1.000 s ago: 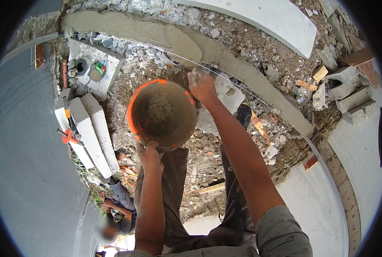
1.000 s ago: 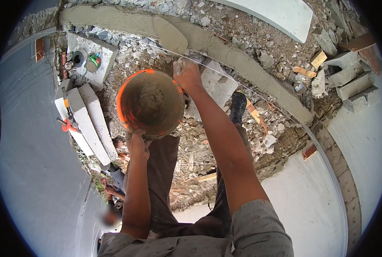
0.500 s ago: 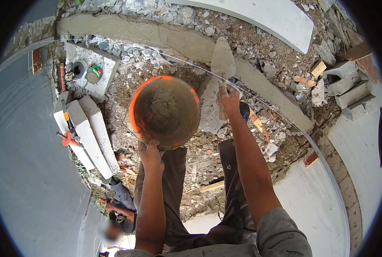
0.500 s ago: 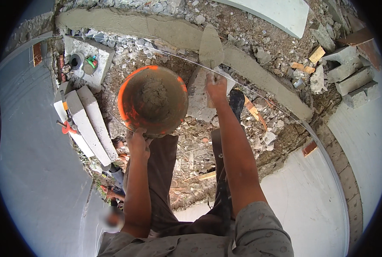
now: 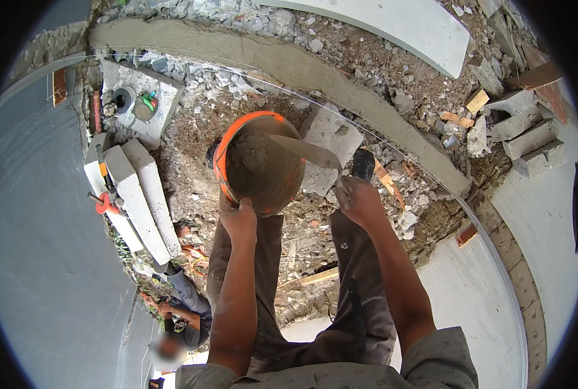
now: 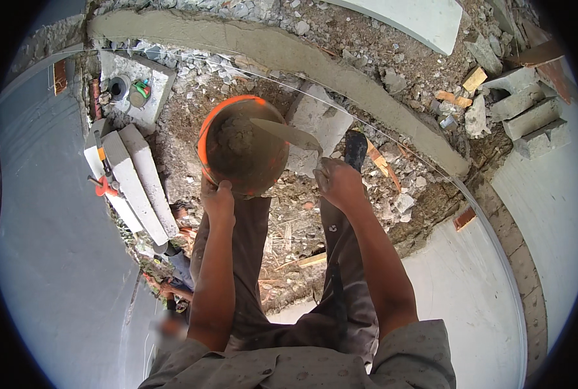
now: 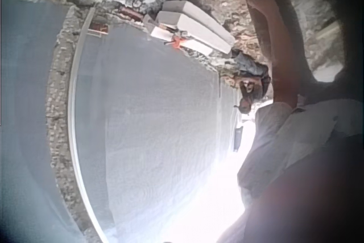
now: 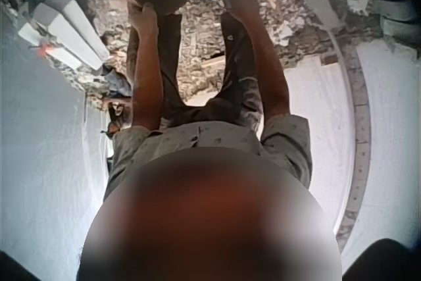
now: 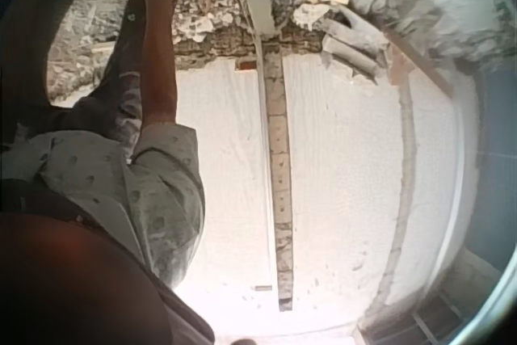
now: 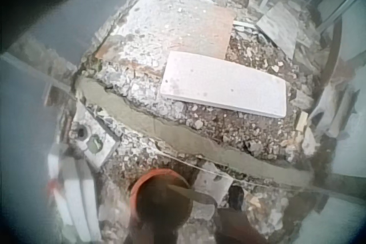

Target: The person is applying cement/mortar to a floor area using a trowel and buckets.

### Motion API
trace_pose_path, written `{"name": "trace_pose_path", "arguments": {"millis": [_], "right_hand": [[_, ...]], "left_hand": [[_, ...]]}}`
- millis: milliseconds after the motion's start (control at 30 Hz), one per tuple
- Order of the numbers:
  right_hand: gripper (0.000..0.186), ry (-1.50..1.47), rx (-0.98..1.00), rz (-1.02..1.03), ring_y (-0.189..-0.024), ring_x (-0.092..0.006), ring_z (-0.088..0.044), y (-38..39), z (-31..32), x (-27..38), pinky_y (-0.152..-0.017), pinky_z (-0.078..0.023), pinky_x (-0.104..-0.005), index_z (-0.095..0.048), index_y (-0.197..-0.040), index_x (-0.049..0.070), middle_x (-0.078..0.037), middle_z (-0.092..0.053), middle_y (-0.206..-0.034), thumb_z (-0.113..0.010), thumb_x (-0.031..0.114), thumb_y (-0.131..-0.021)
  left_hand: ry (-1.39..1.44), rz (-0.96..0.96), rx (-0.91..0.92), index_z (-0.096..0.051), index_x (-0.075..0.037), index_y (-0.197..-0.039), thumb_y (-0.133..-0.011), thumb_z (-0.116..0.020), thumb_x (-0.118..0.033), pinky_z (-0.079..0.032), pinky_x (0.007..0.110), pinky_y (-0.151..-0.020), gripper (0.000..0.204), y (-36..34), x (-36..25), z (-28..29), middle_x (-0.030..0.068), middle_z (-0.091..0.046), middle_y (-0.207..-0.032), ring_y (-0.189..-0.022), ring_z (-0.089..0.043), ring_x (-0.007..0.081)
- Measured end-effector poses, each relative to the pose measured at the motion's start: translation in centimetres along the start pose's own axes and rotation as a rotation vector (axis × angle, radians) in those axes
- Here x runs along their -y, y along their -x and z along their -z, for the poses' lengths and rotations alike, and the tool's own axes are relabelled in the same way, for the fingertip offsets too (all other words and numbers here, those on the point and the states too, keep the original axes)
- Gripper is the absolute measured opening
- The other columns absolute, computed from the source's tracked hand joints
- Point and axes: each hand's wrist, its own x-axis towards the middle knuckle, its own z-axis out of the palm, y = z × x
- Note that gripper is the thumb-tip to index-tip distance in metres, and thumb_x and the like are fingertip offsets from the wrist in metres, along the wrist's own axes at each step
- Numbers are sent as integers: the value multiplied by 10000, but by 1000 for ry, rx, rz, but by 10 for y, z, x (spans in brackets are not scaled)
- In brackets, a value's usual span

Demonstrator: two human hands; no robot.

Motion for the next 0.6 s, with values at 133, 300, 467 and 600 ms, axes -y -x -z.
{"name": "trace_pose_path", "arguments": {"millis": [133,300,467,600], "right_hand": [[239,485,100,64,-767,-298,-640,-55,-15,35,-657,-521,-380,-626,-942,-4,-157,-625,-865,-613,173,-782],[167,609,336,50,-787,-303,-652,-74,-16,67,-677,-530,-402,-651,-857,4,-151,-641,-882,-603,126,-754],[191,134,607,54,-812,-267,-640,-63,-36,2,-710,-511,-371,-628,-912,8,-148,-643,-900,-631,107,-748],[240,-350,545,78,-709,-124,-564,-43,-56,-33,-656,-466,-300,-599,-937,-4,-93,-624,-810,-680,115,-745]], "left_hand": [[-373,-221,117,-431,-109,-1336,-708,-462,88,-432,406,-907,659,13,-9,-15,262,-512,-1220,-1142,-502,380],[-461,-530,49,-434,-110,-1329,-670,-487,100,-414,438,-945,693,17,-18,-7,258,-499,-1240,-1215,-401,435],[-215,-400,131,-457,-43,-1299,-757,-419,102,-443,306,-872,562,13,-3,-3,136,-578,-1116,-1017,-567,204],[-63,-114,113,-472,-20,-1258,-772,-441,86,-453,274,-830,498,8,-2,-3,67,-577,-1040,-918,-562,134]]}}
